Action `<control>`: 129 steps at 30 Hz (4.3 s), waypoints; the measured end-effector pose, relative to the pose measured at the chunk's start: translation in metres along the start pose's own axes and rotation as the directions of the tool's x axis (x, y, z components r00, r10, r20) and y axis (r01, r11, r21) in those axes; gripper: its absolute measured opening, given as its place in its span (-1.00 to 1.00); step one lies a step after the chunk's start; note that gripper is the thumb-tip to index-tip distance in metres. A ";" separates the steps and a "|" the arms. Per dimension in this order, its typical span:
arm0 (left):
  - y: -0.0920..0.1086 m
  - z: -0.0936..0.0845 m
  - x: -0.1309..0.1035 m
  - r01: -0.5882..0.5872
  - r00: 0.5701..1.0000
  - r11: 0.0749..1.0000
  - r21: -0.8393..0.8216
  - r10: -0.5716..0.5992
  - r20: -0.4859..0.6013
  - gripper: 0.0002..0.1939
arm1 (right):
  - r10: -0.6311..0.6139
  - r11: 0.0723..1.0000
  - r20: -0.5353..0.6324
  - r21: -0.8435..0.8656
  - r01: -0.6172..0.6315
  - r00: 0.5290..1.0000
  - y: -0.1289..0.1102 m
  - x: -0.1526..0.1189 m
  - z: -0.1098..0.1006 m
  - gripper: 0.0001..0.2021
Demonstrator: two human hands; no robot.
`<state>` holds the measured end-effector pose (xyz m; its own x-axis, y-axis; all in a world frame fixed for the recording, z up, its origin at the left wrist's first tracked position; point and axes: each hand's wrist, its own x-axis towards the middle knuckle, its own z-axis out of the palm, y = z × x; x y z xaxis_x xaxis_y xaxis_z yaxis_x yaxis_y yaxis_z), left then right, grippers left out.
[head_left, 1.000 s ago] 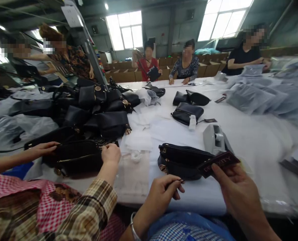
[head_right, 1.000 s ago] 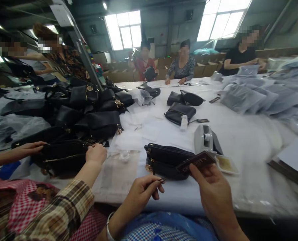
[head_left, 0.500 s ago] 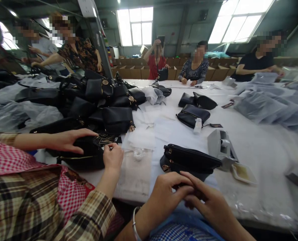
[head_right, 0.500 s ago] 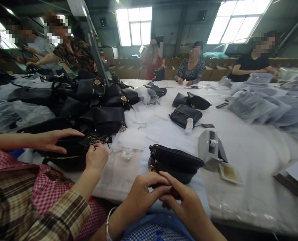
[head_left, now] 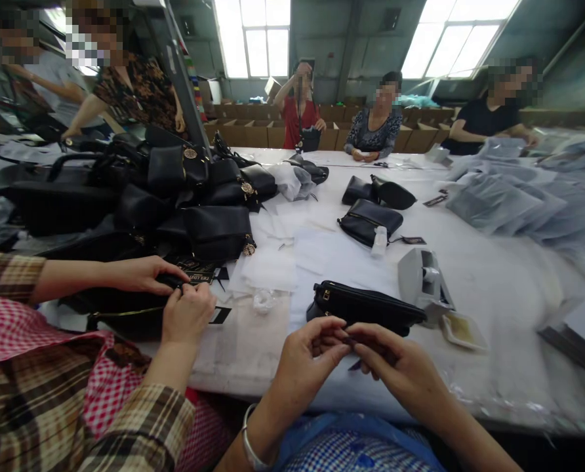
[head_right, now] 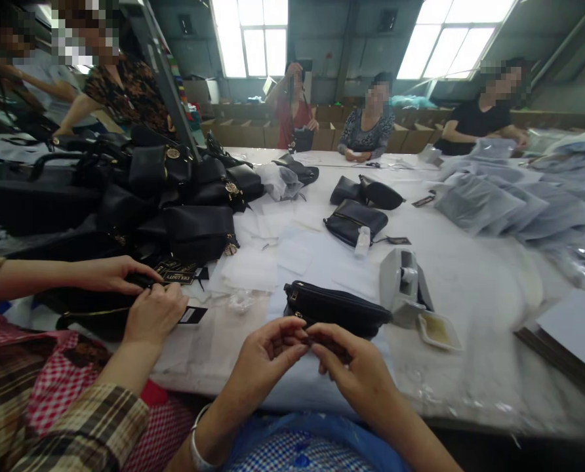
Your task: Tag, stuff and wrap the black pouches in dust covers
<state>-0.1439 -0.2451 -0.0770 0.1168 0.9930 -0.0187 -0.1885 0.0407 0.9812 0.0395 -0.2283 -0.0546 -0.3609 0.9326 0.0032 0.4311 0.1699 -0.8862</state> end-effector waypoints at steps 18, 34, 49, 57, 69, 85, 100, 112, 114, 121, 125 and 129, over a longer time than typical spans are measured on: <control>0.003 -0.011 0.011 0.012 0.996 1.000 -0.004 -0.012 0.086 -0.51 | -0.271 0.937 0.154 -0.185 0.297 0.950 -0.012 0.022 -0.023 -0.84; -0.047 -0.010 0.069 -0.122 0.959 0.985 0.119 0.148 -0.243 -0.72 | -0.195 0.978 -0.423 -0.146 0.146 0.885 0.029 0.062 -0.035 -0.78; -0.057 -0.008 0.055 -0.122 0.968 0.978 -0.170 0.079 -0.239 -0.70 | -0.265 0.962 -0.339 -0.149 0.227 0.903 0.046 0.095 -0.027 -0.83; -0.060 -0.004 0.050 -0.156 0.945 0.921 -0.356 0.034 -0.327 -0.76 | -0.435 0.882 -0.218 -0.296 0.366 0.873 0.017 0.058 0.011 -0.92; -0.066 0.006 0.039 -0.087 0.944 0.879 -0.469 -0.077 -0.320 -0.74 | -0.571 0.532 0.030 -0.747 0.398 0.820 0.014 0.045 0.017 -0.82; -0.067 0.007 0.044 -0.123 0.918 0.895 -0.429 -0.061 -0.391 -0.74 | -0.462 0.227 0.265 -0.887 0.402 0.847 -0.012 0.067 0.019 -0.90; -0.074 0.013 0.055 -0.125 0.941 0.831 -0.543 -0.074 -0.329 -0.69 | -0.650 0.376 0.001 -0.869 0.323 0.760 0.032 0.069 0.033 -0.78; -0.110 0.026 0.065 -0.010 0.872 0.754 -0.656 -0.315 -0.374 -0.83 | -0.590 0.453 -0.039 -0.843 0.290 0.807 0.065 0.066 0.049 -0.74; -0.111 0.026 0.067 -0.020 0.870 0.767 -0.642 -0.303 -0.389 -0.83 | -0.577 0.457 -0.046 -0.846 0.275 0.815 0.067 0.066 0.052 -0.73; -0.103 0.023 0.068 -0.061 0.884 0.860 -0.506 -0.188 -0.427 -0.72 | -0.477 0.486 0.034 -0.823 0.295 0.878 0.054 0.067 0.040 -0.67; -0.092 0.011 0.059 -0.082 0.908 0.924 -0.374 -0.085 -0.411 -0.70 | -0.427 0.510 0.056 -0.809 0.292 0.902 0.032 0.064 0.016 -0.61; -0.083 -0.002 0.044 -0.116 0.890 0.968 -0.220 0.003 -0.455 -0.74 | -0.351 0.536 0.091 -0.796 0.280 0.932 0.017 0.061 -0.006 -0.55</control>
<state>-0.1248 -0.2045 -0.1595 -0.3405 0.9348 -0.1007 -0.4110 -0.0517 0.9101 0.0297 -0.1669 -0.0667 -0.5627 0.7805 0.2724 0.7889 0.6054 -0.1053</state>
